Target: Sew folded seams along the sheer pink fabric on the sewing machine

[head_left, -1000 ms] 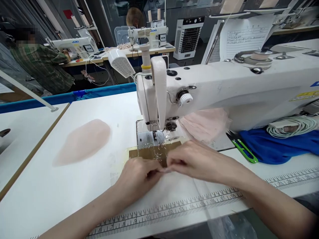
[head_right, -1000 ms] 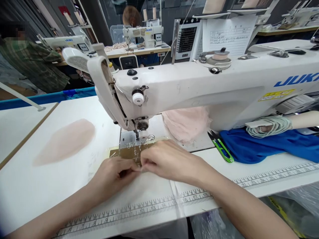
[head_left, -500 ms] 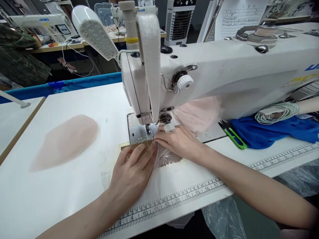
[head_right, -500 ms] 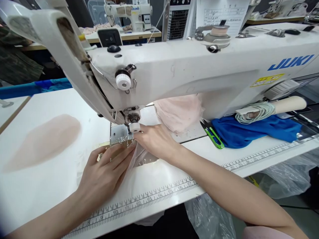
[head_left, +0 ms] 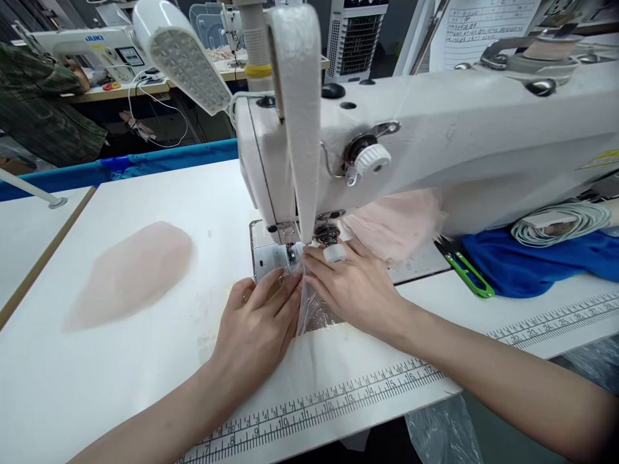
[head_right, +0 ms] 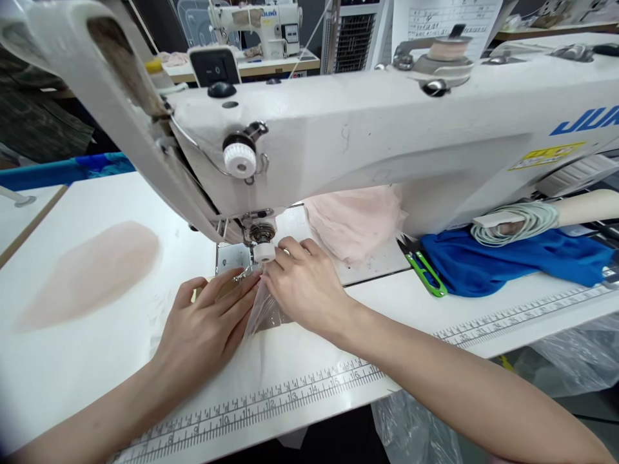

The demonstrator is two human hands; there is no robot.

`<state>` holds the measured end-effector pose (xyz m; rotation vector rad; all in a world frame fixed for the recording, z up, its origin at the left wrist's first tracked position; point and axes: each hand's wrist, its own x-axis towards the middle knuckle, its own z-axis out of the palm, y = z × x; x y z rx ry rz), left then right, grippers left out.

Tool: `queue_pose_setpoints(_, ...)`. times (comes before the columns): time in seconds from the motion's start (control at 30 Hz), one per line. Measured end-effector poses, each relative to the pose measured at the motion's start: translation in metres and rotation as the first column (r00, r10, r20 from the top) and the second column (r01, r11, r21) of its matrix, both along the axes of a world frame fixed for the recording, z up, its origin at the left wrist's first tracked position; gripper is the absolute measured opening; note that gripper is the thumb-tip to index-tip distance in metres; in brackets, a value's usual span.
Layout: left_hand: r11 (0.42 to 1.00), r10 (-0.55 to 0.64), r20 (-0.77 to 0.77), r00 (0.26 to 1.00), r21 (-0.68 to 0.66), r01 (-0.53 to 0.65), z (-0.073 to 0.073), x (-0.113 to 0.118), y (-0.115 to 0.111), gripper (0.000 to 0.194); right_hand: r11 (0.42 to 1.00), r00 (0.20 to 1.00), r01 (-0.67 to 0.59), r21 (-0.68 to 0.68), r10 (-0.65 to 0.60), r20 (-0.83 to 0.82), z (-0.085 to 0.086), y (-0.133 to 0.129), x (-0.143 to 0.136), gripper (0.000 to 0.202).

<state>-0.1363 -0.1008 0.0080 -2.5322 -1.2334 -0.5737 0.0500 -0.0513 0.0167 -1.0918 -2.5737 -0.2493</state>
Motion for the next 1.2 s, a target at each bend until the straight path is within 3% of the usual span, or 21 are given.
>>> queue_pose_setpoints(0.13, 1.0, -0.005, 0.017, 1.0, 0.008, 0.004, -0.0001, -0.0002, -0.0004, 0.026, 0.999, 1.0, 0.0, -0.051, 0.002, 0.028, -0.0015, 0.0033, 0.0006, 0.029)
queue_pose_setpoints(0.47, 1.0, -0.002, 0.027, 1.0, 0.01, 0.002, -0.0017, 0.0005, -0.0006, 0.028, 1.0, 1.0, -0.016, -0.023, 0.017, 0.023, -0.0033, 0.0022, -0.0013, 0.032)
queue_pose_setpoints(0.87, 1.0, -0.006, 0.034, 0.999, 0.006, 0.006, -0.0012, 0.0002, 0.0, 0.028, 1.0, 1.0, -0.016, -0.004, 0.016, 0.0, 0.0038, 0.0037, 0.0048, 0.023)
queue_pose_setpoints(1.2, 1.0, -0.005, 0.032, 0.999, 0.014, 0.004, -0.0023, 0.0008, 0.0002, 0.026, 0.97, 0.972, -0.043, -0.24, -0.015, -0.235, -0.0041, 0.0069, -0.0015, 0.032)
